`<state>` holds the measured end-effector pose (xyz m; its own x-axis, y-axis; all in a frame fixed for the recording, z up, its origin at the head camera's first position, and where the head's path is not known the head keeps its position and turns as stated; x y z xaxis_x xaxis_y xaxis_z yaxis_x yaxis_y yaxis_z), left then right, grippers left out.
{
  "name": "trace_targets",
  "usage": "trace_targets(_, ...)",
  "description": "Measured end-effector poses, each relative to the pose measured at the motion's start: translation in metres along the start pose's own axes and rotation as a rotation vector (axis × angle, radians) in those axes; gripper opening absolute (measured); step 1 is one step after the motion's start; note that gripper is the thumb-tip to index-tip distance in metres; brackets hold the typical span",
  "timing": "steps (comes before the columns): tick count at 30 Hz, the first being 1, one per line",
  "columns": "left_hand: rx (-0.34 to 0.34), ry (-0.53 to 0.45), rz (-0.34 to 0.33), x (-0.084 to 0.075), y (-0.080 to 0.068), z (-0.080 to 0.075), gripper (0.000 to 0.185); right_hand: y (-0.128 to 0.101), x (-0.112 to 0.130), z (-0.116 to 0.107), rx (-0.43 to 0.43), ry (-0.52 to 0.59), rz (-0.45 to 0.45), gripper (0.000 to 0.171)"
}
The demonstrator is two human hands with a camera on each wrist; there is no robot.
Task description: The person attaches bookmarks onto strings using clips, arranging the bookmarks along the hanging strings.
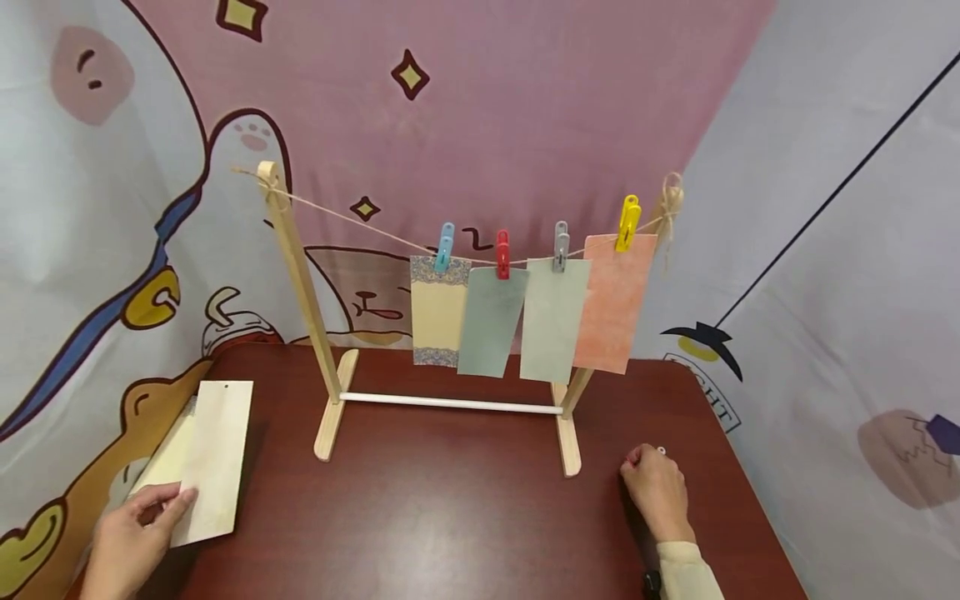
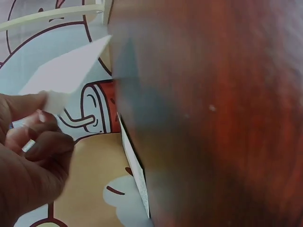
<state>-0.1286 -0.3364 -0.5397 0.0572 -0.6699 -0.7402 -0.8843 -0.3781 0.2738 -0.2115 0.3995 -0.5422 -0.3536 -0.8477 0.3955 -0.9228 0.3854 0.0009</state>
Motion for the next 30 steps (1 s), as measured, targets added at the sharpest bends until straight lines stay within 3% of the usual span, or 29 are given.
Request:
trace_targets(4,-0.101,-0.160,0.105,-0.009,-0.006,0.000,0.005,-0.004,-0.001,-0.002,-0.007,0.000,-0.020,0.020)
trace_targets(7,-0.154,-0.285,0.156,-0.016,-0.009,0.001,0.009,-0.009,0.004,-0.009,-0.026,0.042,-0.064,0.021)
trace_targets(11,-0.189,-0.362,0.219,-0.026,-0.010,0.002,0.017,-0.015,0.017,-0.022,-0.063,0.135,-0.076,0.018)
trace_targets(16,-0.192,-0.391,0.309,-0.041,-0.008,0.006,0.024,-0.023,0.035,-0.035,-0.132,0.253,-0.085,0.028)
trace_targets(21,-0.169,-0.455,0.312,-0.057,-0.002,0.014,0.022,-0.034,0.060,-0.045,-0.237,0.381,-0.202,0.041)
trace_targets(30,-0.131,-0.537,0.397,-0.088,0.006,0.028,0.022,-0.047,0.099,-0.054,-0.182,0.665,-0.250,0.037)
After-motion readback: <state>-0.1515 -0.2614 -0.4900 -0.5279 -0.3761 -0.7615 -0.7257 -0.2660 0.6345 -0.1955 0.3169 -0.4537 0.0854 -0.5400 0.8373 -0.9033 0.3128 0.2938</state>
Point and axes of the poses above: each hand's wrist, its own y-axis towards the middle knuckle, its own z-axis out of the palm, x = y × z, the point moved 6 cm from there along y, towards the middle knuckle, and after that the axes turned 10 degrees about z, right-handed, at the moved point
